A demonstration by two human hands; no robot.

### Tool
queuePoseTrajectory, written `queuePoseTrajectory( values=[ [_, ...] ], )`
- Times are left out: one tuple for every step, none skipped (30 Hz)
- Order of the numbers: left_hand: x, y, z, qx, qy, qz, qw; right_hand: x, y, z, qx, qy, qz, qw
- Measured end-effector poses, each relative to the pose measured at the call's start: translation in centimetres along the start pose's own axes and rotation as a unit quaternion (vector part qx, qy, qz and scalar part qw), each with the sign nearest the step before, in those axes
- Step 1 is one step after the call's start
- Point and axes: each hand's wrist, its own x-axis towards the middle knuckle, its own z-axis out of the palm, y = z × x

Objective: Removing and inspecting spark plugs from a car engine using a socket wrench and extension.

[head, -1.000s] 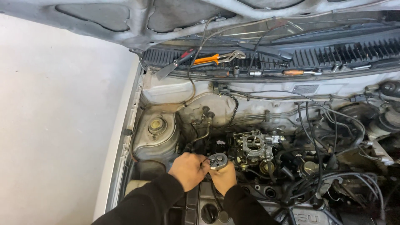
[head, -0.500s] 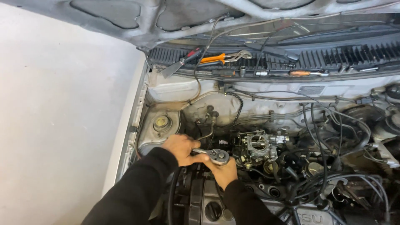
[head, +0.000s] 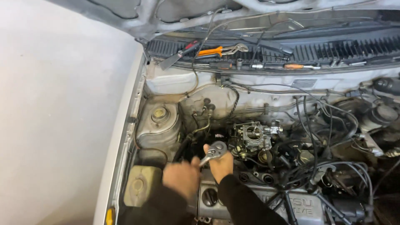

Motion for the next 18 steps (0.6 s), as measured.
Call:
queuePoseTrajectory(
  values=[
    [1.3,-1.2,0.4,-0.002,0.001,-0.003,1.000,1.0,1.2,0.4,-0.001,-0.003,-0.002,1.000],
    [2.5,-2.5,1.0,0.031,0.124,0.025,0.992,1.6,2.5,0.7,0.039,-0.020,0.006,0.999],
    [3.8,-3.7,1.6,0.063,0.244,0.053,0.966,2.3,3.9,1.1,0.078,-0.037,0.014,0.996],
    [2.8,-2.3,-1.1,0.061,0.241,0.052,0.967,2.8,5.6,1.3,0.077,-0.039,0.017,0.996],
    [1.9,-1.0,-3.8,0.017,0.110,0.014,0.994,3.3,7.3,1.4,0.164,-0.186,0.118,0.962],
    [1.5,0.3,-6.9,-0.026,-0.020,-0.020,0.999,4.3,8.8,1.6,0.245,-0.321,0.212,0.890],
    [2.0,0.9,-5.7,-0.026,-0.021,-0.018,0.999,3.5,7.3,1.1,0.245,-0.318,0.213,0.891],
    [2.1,1.6,-4.3,-0.046,-0.009,0.025,0.999,2.2,5.9,0.7,0.165,-0.247,0.163,0.941],
    [2.1,2.2,-2.9,-0.066,0.003,0.068,0.996,1.0,4.5,0.3,0.082,-0.173,0.108,0.976],
    [3.1,1.6,-2.6,-0.066,0.005,0.063,0.996,0.1,2.4,-0.3,0.082,-0.177,0.105,0.975],
    [4.0,0.9,-2.4,-0.025,0.023,0.078,0.996,-0.7,0.3,-1.0,0.041,-0.109,0.084,0.990],
    [4.8,0.4,-2.1,0.017,0.038,0.097,0.994,-1.8,-1.7,-1.9,-0.001,-0.038,0.064,0.997],
    [5.7,-0.5,-1.4,0.016,0.038,0.096,0.995,-0.9,-0.6,-1.2,-0.001,-0.039,0.064,0.997],
    [6.5,-1.3,-0.5,0.044,0.133,0.117,0.983,-0.2,0.5,-0.6,0.078,-0.056,0.051,0.994],
    [7.3,-2.0,0.3,0.071,0.226,0.136,0.962,0.5,1.7,-0.1,0.157,-0.072,0.037,0.984],
    [6.3,-1.1,-2.8,0.072,0.226,0.142,0.961,1.2,2.8,-0.1,0.158,-0.067,0.038,0.984],
    [5.2,-0.2,-5.9,0.019,0.076,0.103,0.992,1.9,3.9,-0.1,0.169,-0.164,0.022,0.972],
    [3.9,0.9,-8.8,-0.037,-0.077,0.057,0.995,2.3,5.2,-0.3,0.177,-0.262,0.008,0.949]
  ],
)
